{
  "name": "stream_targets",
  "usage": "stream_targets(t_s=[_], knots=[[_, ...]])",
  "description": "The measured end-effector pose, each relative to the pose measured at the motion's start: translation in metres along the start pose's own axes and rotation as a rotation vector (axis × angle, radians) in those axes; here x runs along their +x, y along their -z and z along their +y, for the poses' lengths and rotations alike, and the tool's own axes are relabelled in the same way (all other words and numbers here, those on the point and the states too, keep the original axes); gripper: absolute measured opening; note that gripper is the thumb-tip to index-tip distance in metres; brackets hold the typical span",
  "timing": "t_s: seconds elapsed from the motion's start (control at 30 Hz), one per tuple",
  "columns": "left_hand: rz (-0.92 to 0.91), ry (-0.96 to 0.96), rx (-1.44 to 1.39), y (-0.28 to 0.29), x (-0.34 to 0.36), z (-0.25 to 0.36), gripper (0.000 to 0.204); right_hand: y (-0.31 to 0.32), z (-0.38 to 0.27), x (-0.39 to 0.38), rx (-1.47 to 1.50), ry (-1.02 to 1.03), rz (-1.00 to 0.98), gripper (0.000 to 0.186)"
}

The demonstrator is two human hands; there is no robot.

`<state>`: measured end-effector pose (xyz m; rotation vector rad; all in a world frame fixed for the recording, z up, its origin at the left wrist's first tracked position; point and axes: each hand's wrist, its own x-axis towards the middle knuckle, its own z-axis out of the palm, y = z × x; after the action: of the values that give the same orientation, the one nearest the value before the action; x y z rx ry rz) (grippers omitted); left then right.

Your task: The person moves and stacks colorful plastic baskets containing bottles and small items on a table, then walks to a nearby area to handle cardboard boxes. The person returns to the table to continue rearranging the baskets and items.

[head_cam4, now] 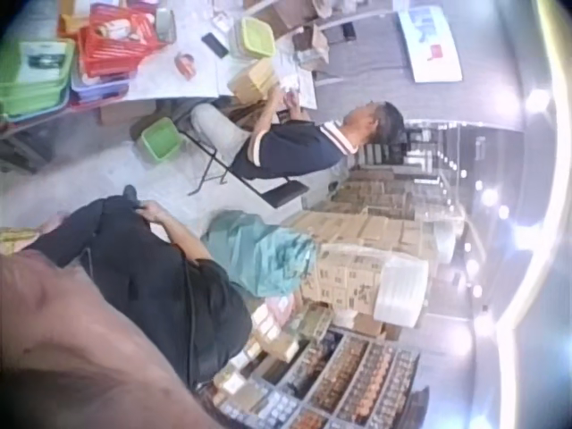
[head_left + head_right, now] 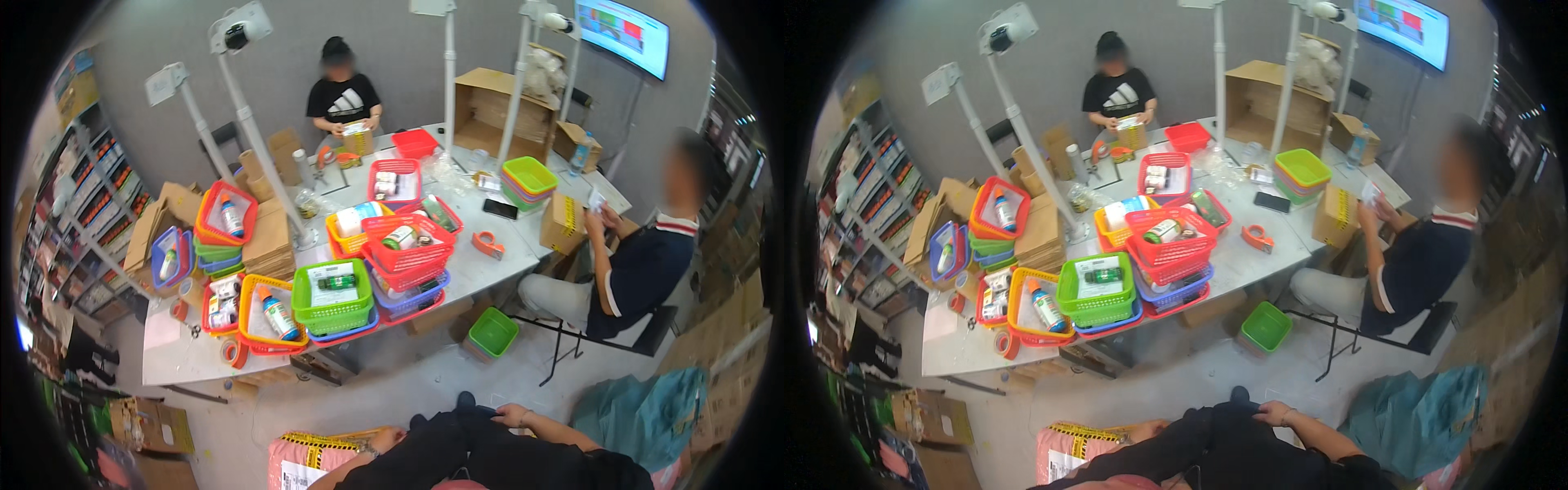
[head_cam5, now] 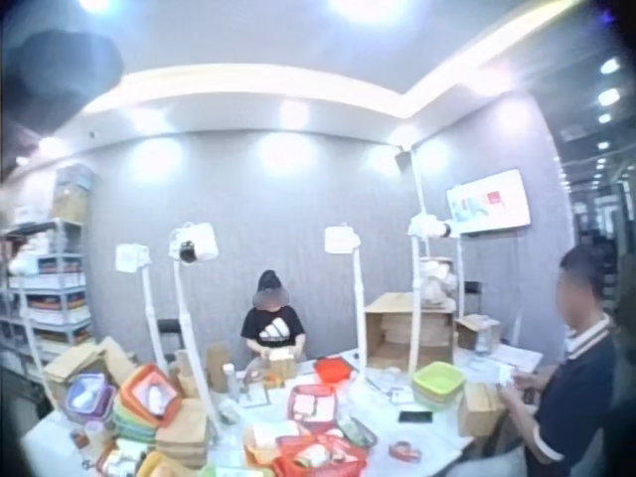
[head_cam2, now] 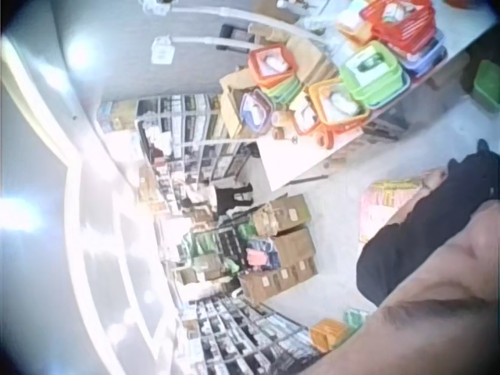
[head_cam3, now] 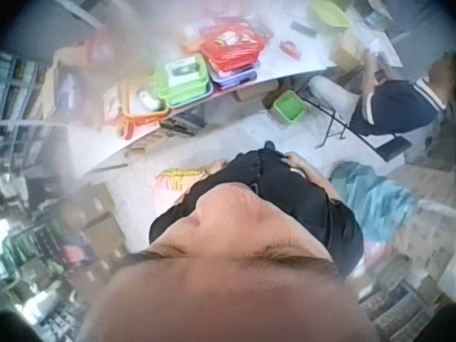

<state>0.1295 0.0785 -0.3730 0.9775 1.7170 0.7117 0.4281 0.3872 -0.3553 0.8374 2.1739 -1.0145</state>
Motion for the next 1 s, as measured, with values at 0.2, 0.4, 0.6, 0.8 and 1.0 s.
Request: stream_targets(t_s=[0.2,0.4,0.6,0.8,1.0], knots=[[-0.209,0.236,0.274,0.030,0.059,-0.005,0.033,-0.010,0.037,0.016,-0.048,-0.282,0.316,0.040],[-0.261,0.085,0.491,0.047,0.099,0.014,0.048,-0.037,0.062,0.080,-0.271,-0.097,0.062,0.058],[-0.001,-0.039,0.362,0.047,0.084,0.071,0.052,-0.017,0.066,0.035,0.221,-0.147,0.175,0.053],[0.082,0.047,0.380,0.016,0.051,0.091,0.053,0.028,0.110,0.038,-0.044,-0.103,0.021,0.051],[0.295,0.130,0.306,-0.080,0.010,0.072,0.053,0.087,0.169,0.047,0.034,0.085,0.215,0.043]])
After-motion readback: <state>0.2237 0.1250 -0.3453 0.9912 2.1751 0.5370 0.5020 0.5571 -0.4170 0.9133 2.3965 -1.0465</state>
